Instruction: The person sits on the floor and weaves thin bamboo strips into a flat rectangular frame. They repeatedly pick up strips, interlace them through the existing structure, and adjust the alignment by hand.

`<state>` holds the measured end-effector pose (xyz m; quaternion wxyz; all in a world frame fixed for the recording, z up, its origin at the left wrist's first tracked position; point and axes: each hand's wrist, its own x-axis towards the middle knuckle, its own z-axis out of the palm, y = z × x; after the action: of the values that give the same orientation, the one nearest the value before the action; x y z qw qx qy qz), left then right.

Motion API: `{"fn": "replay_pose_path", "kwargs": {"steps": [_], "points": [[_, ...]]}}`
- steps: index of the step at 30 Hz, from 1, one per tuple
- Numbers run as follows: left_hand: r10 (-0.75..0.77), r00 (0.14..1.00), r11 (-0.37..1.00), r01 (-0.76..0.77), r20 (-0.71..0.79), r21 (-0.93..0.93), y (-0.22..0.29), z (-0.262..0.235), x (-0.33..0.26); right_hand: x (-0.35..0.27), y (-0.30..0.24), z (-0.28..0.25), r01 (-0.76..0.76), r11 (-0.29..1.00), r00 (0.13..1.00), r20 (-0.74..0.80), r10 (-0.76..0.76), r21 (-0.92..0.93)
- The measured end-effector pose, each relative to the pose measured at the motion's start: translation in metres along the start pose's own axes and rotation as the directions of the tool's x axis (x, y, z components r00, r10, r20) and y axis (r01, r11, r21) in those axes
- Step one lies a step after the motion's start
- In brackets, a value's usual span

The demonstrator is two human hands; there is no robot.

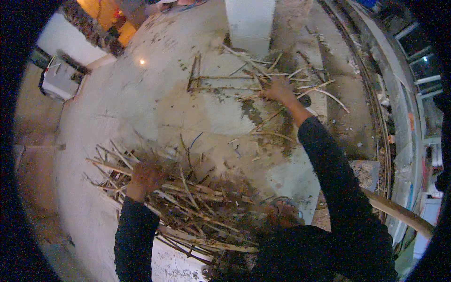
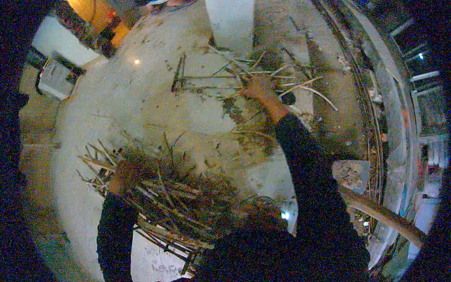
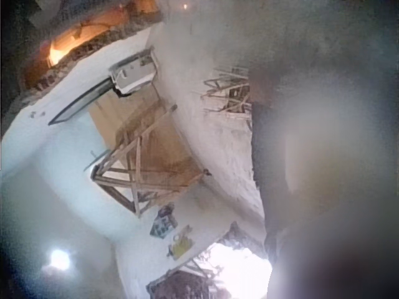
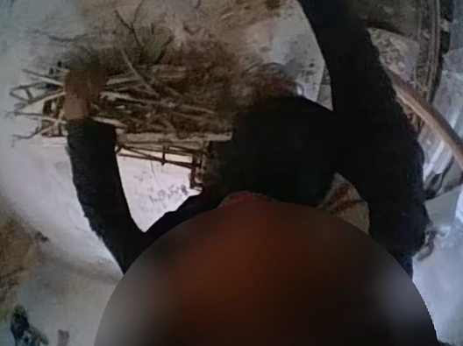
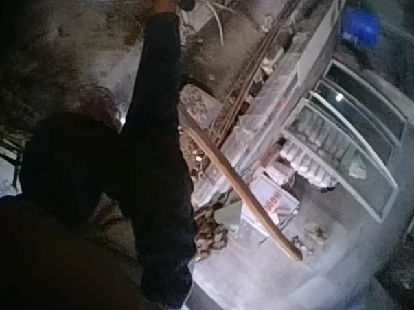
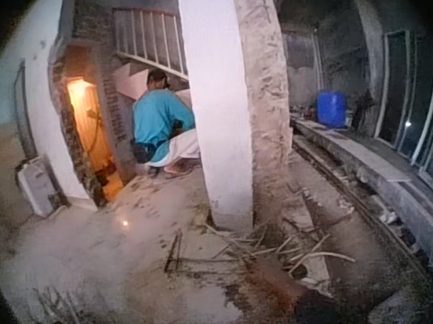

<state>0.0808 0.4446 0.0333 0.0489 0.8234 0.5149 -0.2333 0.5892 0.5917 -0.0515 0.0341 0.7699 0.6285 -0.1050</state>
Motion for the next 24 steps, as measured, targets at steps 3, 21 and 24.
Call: {"fn": "replay_pose_path", "kwargs": {"steps": [3, 21, 24], "points": [[0.213, 0.922, 0.977, -0.207, -0.324, 0.052, 0.002, -0.001, -0.009, 0.016, 0.013, 0.010, 0.160, 0.975, 0.987, 0.004, -0.163, 0.156], [0.008, 0.999, 0.999, -0.007, 0.041, -0.031, 0.023, -0.007, 0.013, -0.061, 0.011, -0.035, 0.385, 0.489, 0.923, -0.310, -0.229, 0.783], [0.035, 0.999, 0.999, -0.035, -0.014, 0.015, 0.024, 0.002, 0.012, -0.113, -0.033, -0.082, 0.500, 0.503, 0.860, -0.332, -0.388, 0.705]]}}
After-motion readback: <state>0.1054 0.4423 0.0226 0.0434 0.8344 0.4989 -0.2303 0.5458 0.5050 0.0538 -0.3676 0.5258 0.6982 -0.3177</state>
